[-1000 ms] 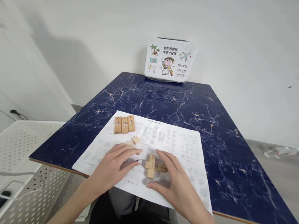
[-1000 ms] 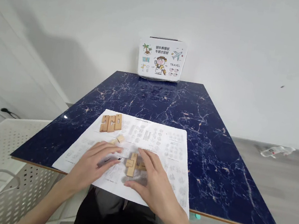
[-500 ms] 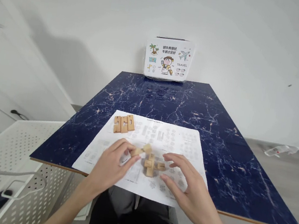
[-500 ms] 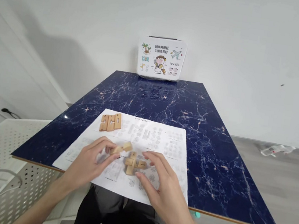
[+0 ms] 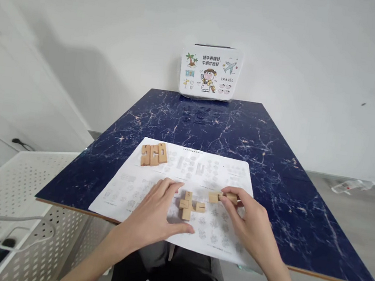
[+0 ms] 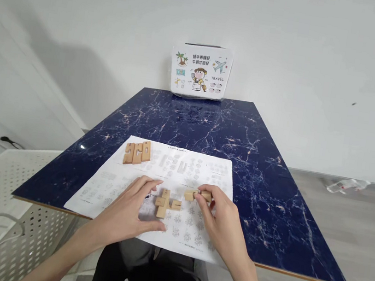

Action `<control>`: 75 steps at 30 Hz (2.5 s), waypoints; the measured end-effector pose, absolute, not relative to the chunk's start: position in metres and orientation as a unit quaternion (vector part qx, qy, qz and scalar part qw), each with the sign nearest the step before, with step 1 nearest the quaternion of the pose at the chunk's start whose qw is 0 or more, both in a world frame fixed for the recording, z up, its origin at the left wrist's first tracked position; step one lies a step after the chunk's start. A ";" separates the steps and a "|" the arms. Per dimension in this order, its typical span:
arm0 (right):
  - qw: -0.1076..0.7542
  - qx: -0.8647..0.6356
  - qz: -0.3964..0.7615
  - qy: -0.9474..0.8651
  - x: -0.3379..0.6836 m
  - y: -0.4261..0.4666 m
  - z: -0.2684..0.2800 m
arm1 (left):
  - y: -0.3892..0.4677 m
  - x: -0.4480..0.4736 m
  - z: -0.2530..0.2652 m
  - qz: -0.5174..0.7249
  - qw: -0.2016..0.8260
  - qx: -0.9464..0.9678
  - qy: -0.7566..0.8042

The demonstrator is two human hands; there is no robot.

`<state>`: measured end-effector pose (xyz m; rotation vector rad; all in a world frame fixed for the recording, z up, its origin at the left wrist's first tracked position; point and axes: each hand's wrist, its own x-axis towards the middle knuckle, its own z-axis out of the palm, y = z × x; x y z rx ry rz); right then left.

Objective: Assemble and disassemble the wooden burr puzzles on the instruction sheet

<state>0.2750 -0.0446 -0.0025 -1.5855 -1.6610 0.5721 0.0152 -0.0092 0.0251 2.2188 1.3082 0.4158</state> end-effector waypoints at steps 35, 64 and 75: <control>0.396 -0.570 0.361 -0.623 0.227 -0.042 0.012 | -0.008 -0.007 0.023 0.232 0.584 0.647 0.432; 0.621 -0.335 0.676 -0.214 0.204 -0.048 0.014 | -0.003 0.025 0.035 0.224 0.568 0.683 0.401; 0.639 -0.377 0.634 -0.219 0.198 -0.055 0.013 | -0.006 0.019 0.032 0.247 0.650 0.633 0.339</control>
